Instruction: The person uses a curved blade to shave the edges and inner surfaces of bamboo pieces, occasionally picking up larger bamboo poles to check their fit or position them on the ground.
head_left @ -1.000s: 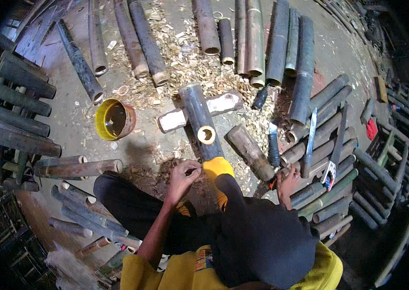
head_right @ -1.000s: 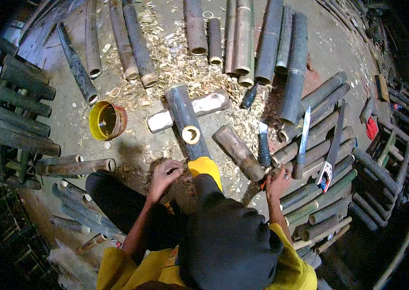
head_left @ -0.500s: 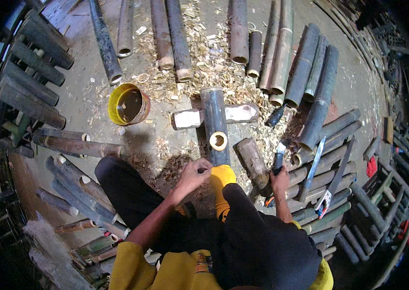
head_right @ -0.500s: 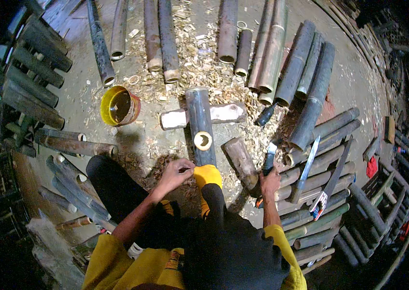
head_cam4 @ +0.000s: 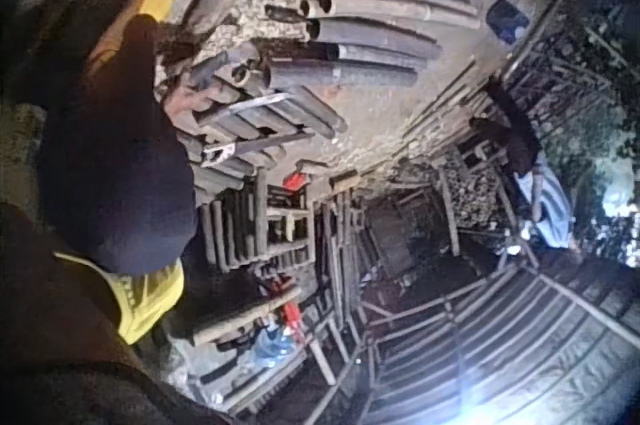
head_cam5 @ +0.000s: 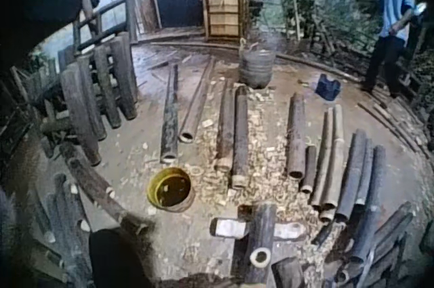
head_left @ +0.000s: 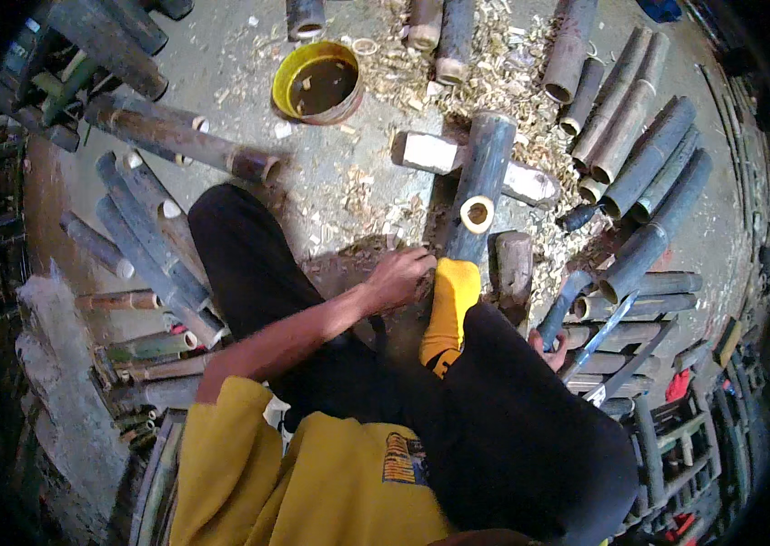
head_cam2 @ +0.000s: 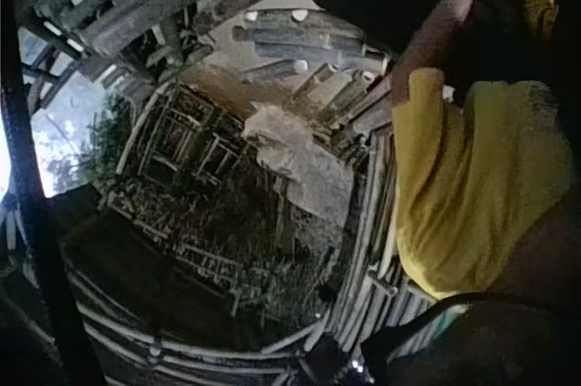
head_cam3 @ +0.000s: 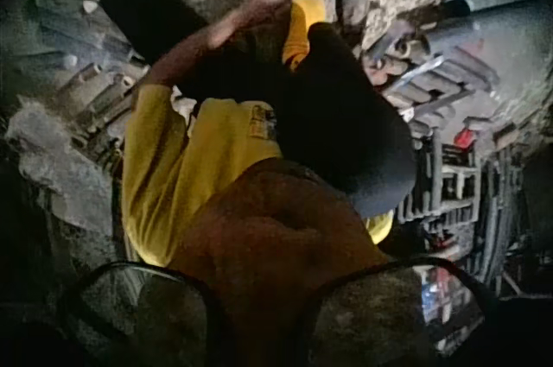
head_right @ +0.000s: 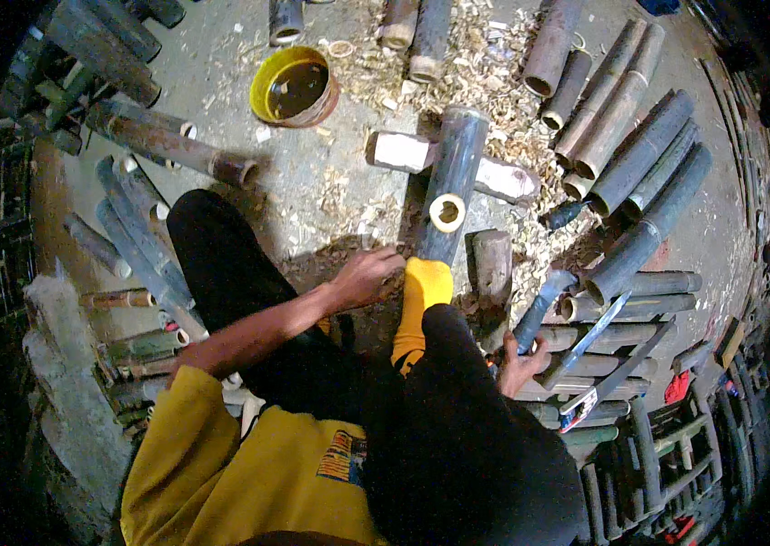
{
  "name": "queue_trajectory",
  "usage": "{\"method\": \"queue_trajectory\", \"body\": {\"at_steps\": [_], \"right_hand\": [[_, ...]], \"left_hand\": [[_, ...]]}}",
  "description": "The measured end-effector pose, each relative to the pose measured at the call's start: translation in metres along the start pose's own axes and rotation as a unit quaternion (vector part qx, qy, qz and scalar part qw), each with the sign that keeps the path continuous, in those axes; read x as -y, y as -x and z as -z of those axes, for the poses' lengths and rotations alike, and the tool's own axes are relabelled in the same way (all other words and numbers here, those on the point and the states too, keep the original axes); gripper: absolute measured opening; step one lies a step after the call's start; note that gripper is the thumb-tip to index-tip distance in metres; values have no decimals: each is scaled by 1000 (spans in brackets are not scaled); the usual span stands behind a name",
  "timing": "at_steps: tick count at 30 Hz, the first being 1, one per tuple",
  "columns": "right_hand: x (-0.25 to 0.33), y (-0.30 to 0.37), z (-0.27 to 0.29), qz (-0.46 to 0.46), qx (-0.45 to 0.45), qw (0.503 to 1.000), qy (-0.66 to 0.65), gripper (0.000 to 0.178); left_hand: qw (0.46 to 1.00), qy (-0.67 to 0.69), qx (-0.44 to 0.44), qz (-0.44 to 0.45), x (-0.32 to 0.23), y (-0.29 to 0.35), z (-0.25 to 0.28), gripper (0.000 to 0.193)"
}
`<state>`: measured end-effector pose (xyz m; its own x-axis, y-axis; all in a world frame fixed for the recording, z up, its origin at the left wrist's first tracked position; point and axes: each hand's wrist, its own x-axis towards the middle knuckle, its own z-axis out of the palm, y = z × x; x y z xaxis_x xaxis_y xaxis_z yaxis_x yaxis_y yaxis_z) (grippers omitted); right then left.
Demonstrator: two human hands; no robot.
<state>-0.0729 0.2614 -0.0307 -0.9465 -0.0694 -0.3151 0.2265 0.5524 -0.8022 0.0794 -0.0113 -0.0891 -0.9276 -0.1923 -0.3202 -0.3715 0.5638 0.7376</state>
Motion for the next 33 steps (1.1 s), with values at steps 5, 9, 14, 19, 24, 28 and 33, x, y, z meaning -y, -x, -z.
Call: {"method": "queue_trajectory", "body": {"at_steps": [5, 9, 14, 19, 24, 28, 33], "right_hand": [[13, -8, -31, -17, 40, 998, -39, 42], [15, -10, -40, -9, 62, 997, -35, 40], [20, -19, -36, -5, 67, 998, 12, 46], [83, -20, -73, 111, 108, 988, -12, 49], [185, -27, -162, 159, 353, 918, -86, 50], [221, -57, -249, 314, 408, 851, 105, 50], [272, -28, -347, 536, 415, 664, 315, 49]], "left_hand": [[900, -379, 22, -217, 69, 15, -23, 58], [750, -585, 59, -304, 120, 7, -16, 61], [919, -382, -92, 31, 109, -16, 81, 49], [967, -49, -162, 189, 53, -2, 93, 33], [950, 199, -120, 209, 24, 4, 53, 30], [819, 172, -326, 440, 46, -16, 30, 72], [619, 40, -545, 564, 140, 24, 31, 86]]}}
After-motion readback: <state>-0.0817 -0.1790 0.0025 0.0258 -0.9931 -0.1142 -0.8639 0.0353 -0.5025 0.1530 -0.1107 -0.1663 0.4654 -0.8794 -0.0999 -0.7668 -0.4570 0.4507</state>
